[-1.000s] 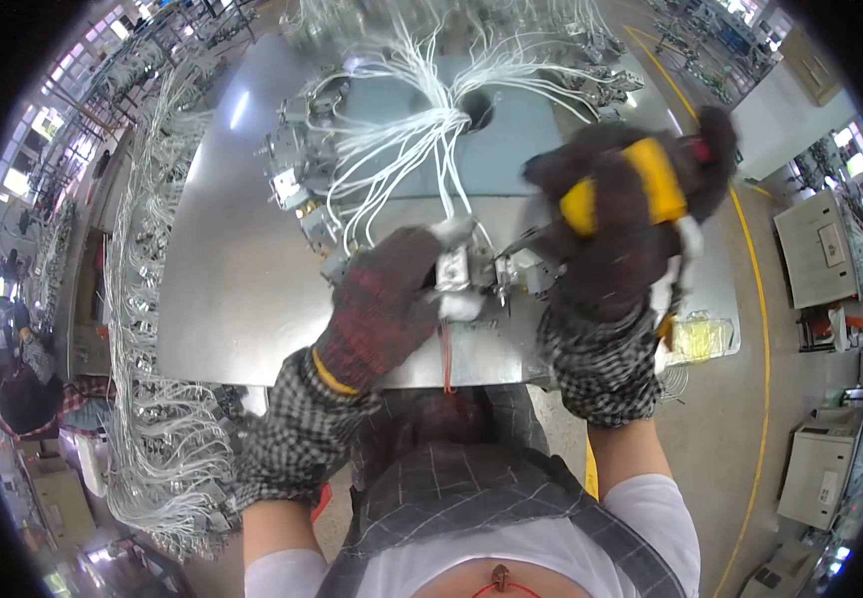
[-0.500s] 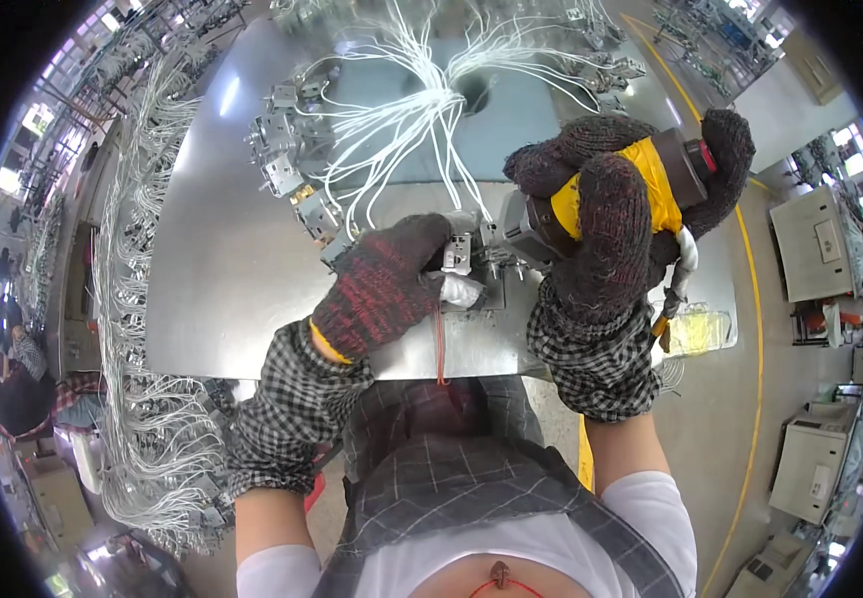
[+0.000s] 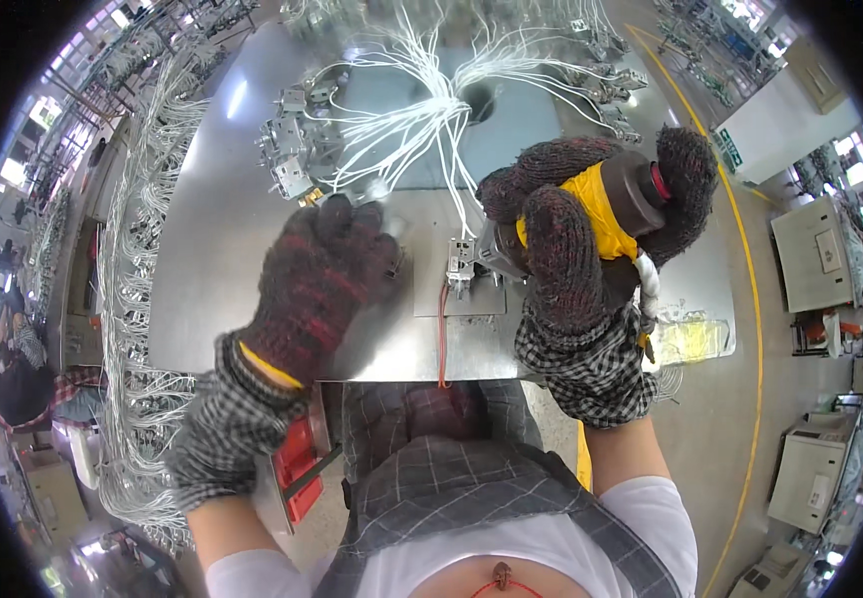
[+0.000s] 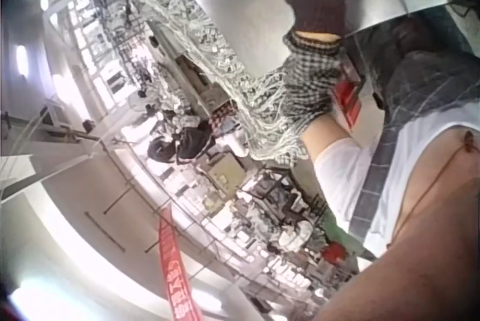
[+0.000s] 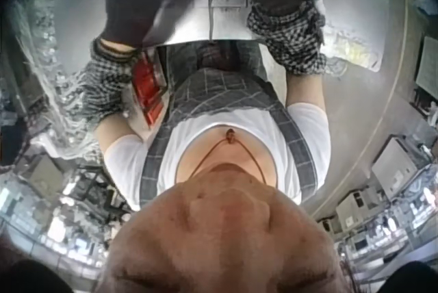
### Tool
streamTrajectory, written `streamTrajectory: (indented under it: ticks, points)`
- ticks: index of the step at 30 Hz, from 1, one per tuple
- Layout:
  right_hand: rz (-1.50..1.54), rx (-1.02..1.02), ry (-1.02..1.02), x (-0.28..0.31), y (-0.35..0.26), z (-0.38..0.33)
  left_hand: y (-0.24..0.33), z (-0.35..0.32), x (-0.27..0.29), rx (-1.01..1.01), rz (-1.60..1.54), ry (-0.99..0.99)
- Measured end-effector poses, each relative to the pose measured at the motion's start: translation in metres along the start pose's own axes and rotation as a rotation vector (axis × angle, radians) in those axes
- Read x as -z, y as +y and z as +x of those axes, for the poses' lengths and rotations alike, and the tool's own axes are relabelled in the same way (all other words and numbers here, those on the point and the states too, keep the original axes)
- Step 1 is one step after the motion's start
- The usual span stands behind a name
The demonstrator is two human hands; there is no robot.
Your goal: Assembling and securing components of a large wiring harness on a production table.
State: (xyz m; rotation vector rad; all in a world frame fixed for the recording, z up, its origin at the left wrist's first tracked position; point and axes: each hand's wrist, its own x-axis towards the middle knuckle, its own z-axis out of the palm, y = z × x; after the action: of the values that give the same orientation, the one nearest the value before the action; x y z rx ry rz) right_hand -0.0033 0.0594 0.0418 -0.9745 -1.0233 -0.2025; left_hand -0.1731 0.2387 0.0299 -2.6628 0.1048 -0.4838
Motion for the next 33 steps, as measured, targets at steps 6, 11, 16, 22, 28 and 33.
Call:
streamTrajectory:
  ticks: [6, 11, 16, 22, 28, 33]
  points:
    - [0.203, -0.103, 0.110, -0.009, -0.007, -0.001, -0.010, -0.020, -0.029, -0.082, -0.005, -0.069]
    - [0.148, -0.065, 0.061, -0.007, -0.007, 0.000, -0.011, -0.011, -0.012, -0.132, -0.183, -0.031]
    - [0.117, -0.026, -0.013, -0.001, 0.003, 0.000, -0.001, -0.007, 0.003, 0.290, -1.027, 0.167]
    - [0.121, 0.023, -0.029, 0.001, 0.005, 0.000, 0.042, -0.013, -0.026, 0.353, -1.027, 0.245]
    - [0.213, -0.044, 0.009, -0.002, 0.003, 0.002, 0.045, -0.017, -0.026, 0.368, -0.623, 0.231]
    - [0.221, -0.036, 0.074, -0.007, -0.003, 0.006, 0.046, 0.002, -0.008, 0.590, -1.331, 0.202]
